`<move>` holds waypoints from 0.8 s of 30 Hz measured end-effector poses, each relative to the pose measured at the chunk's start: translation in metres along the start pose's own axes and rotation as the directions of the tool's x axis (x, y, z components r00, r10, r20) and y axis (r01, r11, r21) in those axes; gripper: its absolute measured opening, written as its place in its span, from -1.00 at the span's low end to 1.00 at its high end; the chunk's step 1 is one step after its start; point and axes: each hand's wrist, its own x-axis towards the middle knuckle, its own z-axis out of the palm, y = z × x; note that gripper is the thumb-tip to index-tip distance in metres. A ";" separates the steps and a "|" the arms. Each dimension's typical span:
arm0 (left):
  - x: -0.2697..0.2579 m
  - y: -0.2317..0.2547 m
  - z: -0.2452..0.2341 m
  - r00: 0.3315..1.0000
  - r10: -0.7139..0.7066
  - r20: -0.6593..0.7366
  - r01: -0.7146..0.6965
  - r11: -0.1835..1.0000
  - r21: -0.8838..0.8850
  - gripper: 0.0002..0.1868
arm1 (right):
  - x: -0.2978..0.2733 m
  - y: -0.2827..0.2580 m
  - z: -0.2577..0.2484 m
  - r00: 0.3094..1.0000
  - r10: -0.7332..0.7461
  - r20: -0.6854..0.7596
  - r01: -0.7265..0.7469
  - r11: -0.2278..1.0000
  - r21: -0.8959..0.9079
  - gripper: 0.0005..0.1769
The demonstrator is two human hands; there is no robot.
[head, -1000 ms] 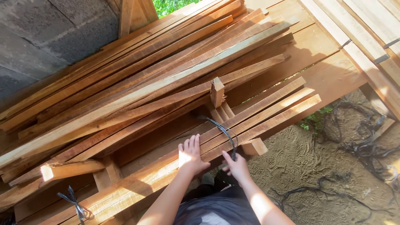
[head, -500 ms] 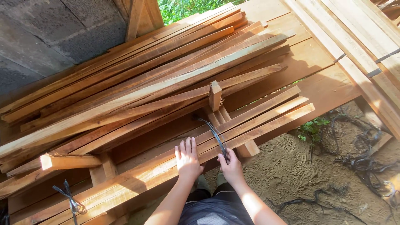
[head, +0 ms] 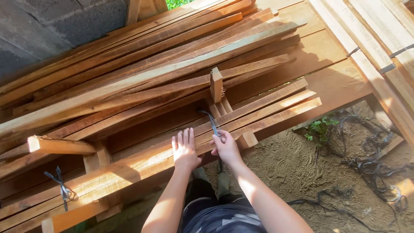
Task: The person ties a bundle of wooden planks together using a black strap. They wrap the strap around the planks, pull it tight, and tie a knot to secure the bundle.
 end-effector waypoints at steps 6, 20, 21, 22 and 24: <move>0.006 0.003 -0.030 0.935 -0.082 0.345 0.106 0.993 -0.051 0.37 | -0.037 0.010 -0.017 0.935 -0.274 0.226 0.351 0.813 -0.466 -0.79; 0.000 -0.002 -0.001 1.000 -0.008 -0.025 0.005 0.992 -0.130 0.30 | -0.006 0.158 -0.133 0.949 0.315 -0.023 -0.138 0.350 -0.927 -0.62; -0.001 -0.005 0.005 1.000 0.013 0.021 -0.011 0.998 -0.060 0.51 | -0.005 0.155 -0.134 0.911 0.402 -0.092 -0.180 0.186 -0.966 -0.55; -0.002 -0.005 0.013 1.000 0.017 0.022 -0.016 0.998 -0.062 0.51 | -0.008 0.155 -0.135 0.910 0.403 -0.096 -0.185 0.187 -0.965 -0.55; -0.003 -0.007 0.026 0.978 0.042 -0.203 -0.011 0.988 0.153 0.75 | -0.014 0.153 -0.136 0.904 0.388 -0.179 -0.265 0.181 -0.947 -0.56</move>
